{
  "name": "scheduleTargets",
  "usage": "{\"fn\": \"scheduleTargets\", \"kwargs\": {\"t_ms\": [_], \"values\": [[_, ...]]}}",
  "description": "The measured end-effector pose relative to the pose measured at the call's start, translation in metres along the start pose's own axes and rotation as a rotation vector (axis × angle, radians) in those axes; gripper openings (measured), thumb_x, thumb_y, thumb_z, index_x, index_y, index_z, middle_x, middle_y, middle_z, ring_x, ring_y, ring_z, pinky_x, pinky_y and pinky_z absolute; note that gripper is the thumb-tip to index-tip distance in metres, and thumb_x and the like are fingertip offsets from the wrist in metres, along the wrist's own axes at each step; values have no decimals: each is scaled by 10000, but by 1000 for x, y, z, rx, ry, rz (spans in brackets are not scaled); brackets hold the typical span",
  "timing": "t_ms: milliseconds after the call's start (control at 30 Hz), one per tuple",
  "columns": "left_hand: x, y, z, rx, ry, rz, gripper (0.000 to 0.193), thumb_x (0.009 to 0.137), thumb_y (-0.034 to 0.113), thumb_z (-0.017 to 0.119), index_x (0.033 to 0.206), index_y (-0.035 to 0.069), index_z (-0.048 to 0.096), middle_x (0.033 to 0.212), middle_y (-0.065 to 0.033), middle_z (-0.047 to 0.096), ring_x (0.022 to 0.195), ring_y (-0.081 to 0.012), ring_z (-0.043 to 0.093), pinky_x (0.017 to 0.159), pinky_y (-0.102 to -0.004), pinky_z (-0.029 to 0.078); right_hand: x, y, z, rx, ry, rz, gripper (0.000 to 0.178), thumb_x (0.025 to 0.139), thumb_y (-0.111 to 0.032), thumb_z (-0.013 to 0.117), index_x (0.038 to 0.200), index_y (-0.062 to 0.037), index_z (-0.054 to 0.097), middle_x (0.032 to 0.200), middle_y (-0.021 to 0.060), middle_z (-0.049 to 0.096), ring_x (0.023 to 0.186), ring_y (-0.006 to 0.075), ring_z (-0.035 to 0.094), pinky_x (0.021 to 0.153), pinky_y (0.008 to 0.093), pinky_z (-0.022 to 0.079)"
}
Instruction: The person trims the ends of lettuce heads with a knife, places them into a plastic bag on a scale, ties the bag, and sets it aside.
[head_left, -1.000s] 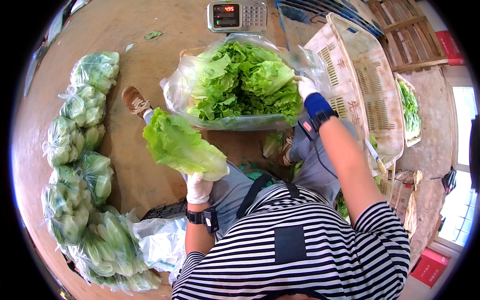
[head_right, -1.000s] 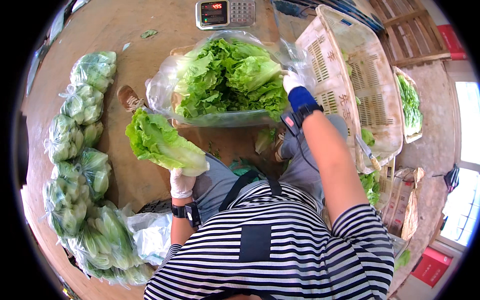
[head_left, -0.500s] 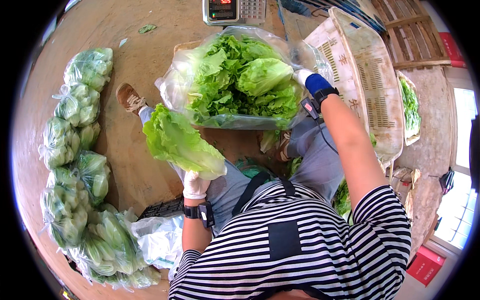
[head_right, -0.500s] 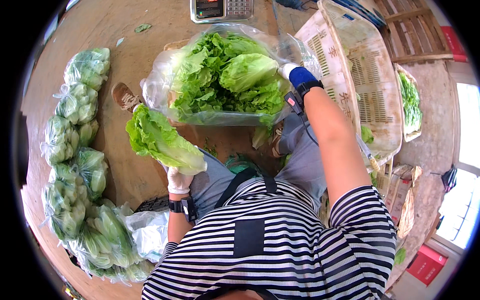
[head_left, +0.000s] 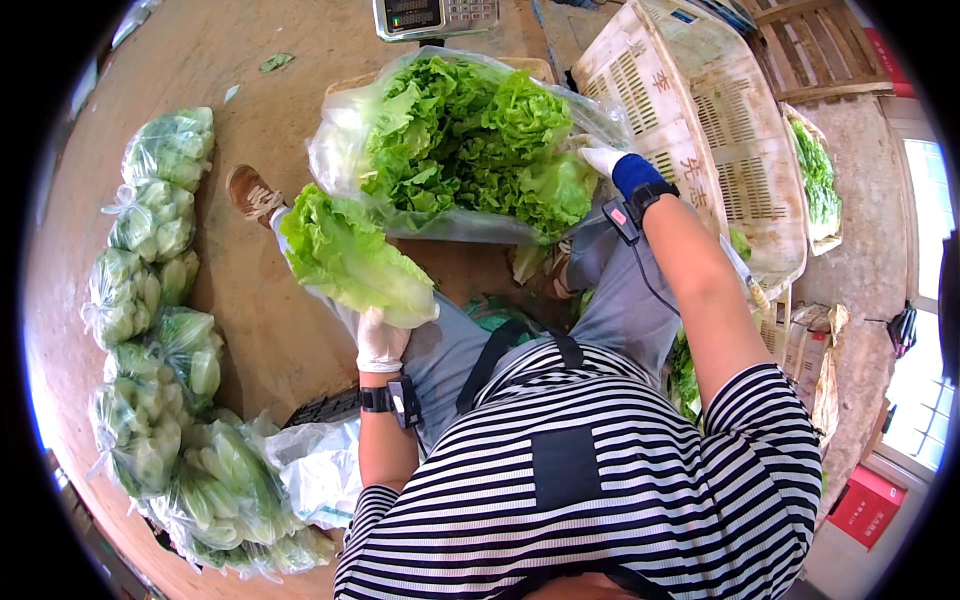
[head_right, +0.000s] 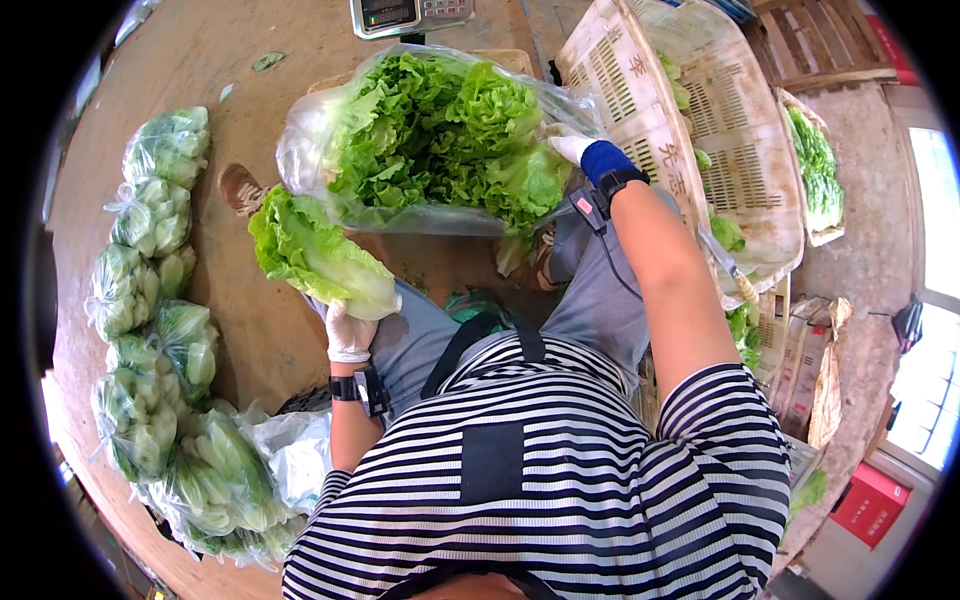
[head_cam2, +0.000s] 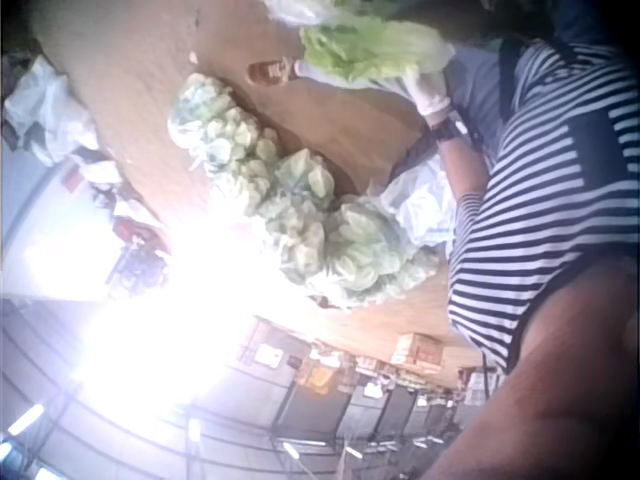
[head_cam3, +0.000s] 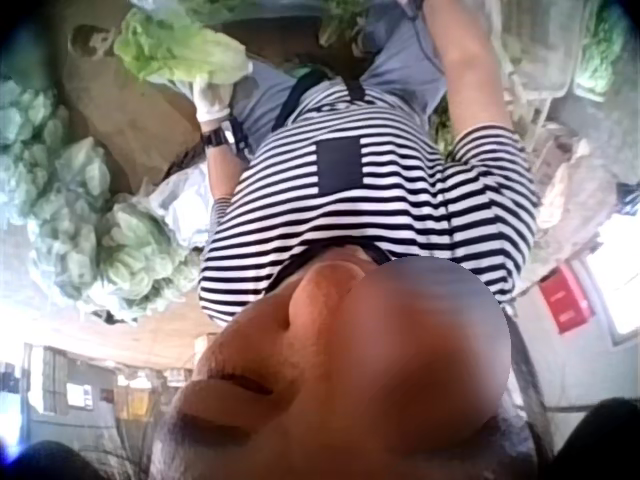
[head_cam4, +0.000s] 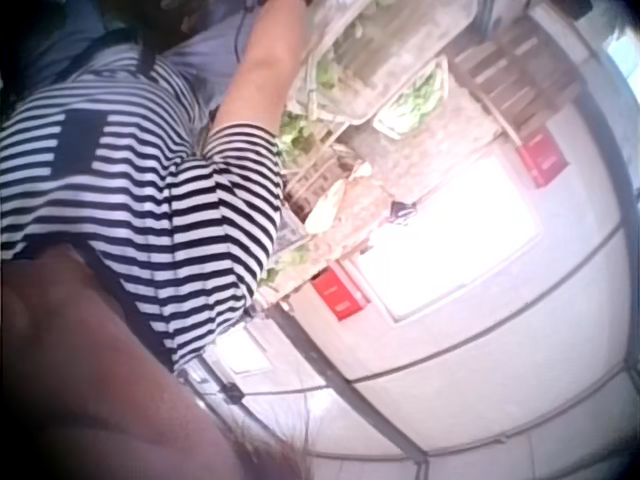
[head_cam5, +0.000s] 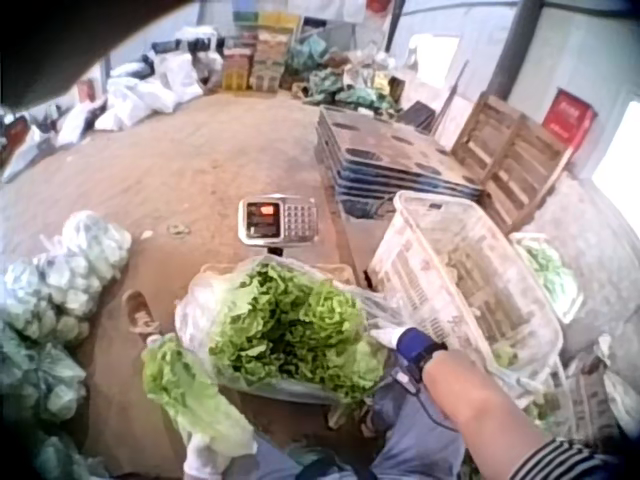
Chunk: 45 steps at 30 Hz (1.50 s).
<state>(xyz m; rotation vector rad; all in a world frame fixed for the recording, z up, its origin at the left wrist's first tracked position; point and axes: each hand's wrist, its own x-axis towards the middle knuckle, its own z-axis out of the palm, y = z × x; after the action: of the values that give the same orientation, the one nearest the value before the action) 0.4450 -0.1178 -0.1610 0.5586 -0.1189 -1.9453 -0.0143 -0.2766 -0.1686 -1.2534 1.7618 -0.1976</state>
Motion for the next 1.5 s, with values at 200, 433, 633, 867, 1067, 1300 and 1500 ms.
{"fn": "scheduleTargets", "kwargs": {"t_ms": [200, 433, 633, 867, 1067, 1300, 1500], "values": [[3, 0, 7, 4, -14, 11, 723, 691, 215, 728, 1284, 58, 346, 1211, -101, 470, 1109, -280, 478, 928, -462, 417, 3, -32, 10, -372, -70, 176, 613, 849, -452, 456, 1327, -78, 371, 1315, 118, 429, 1196, 231, 403, 1002, 309, 284], [1, 1, 9, -12, -2, -8, 726, 696, 219, 728, 1288, 60, 341, 1221, -105, 466, 1116, -289, 473, 926, -471, 419, 22, -64, 8, -402, -215, 338, 635, 860, -493, 430, 1345, -92, 346, 1350, 118, 394, 1205, 227, 391, 993, 333, 299], [-1, 2, 5, -71, -18, 20, 726, 703, 210, 724, 1294, 54, 334, 1239, -104, 455, 1128, -287, 463, 950, -472, 399, -10, -104, 7, -355, -328, 460, 640, 861, -502, 425, 1346, -93, 344, 1353, 119, 392, 1202, 233, 393, 992, 347, 302], [7, 0, 8, -38, -38, 38, 741, 702, 203, 717, 1318, 80, 324, 1298, -112, 415, 1194, -302, 401, 1015, -501, 314, -4, -10, 8, 223, -167, 380, 489, 816, -546, 496, 1037, -114, 560, 825, 13, 587, 685, 135, 550, 592, 248, 453], [5, 2, 8, -72, -46, 29, 694, 733, 213, 700, 1298, 51, 330, 1247, -105, 449, 1145, -287, 452, 951, -468, 397, -44, -59, 5, 734, -330, 356, 587, 797, -600, 483, 1198, -172, 488, 1131, 55, 567, 1091, 195, 498, 901, 493, 377], [10, -1, 14, -69, -42, 9, 699, 732, 218, 701, 1300, 59, 326, 1251, -107, 446, 1148, -293, 451, 957, -480, 395, -66, -51, 14, 750, -430, 191, 469, 806, -445, 591, 1198, -212, 483, 1072, -12, 584, 962, 119, 546, 751, 320, 467], [7, -1, 9, -61, -33, 19, 695, 729, 210, 700, 1298, 60, 331, 1249, -106, 448, 1144, -291, 453, 960, -478, 391, -112, -53, -1, 1048, -297, 119, 391, 903, -395, 424, 1229, -182, 463, 1052, 10, 601, 884, 145, 616, 561, 270, 550]]}}
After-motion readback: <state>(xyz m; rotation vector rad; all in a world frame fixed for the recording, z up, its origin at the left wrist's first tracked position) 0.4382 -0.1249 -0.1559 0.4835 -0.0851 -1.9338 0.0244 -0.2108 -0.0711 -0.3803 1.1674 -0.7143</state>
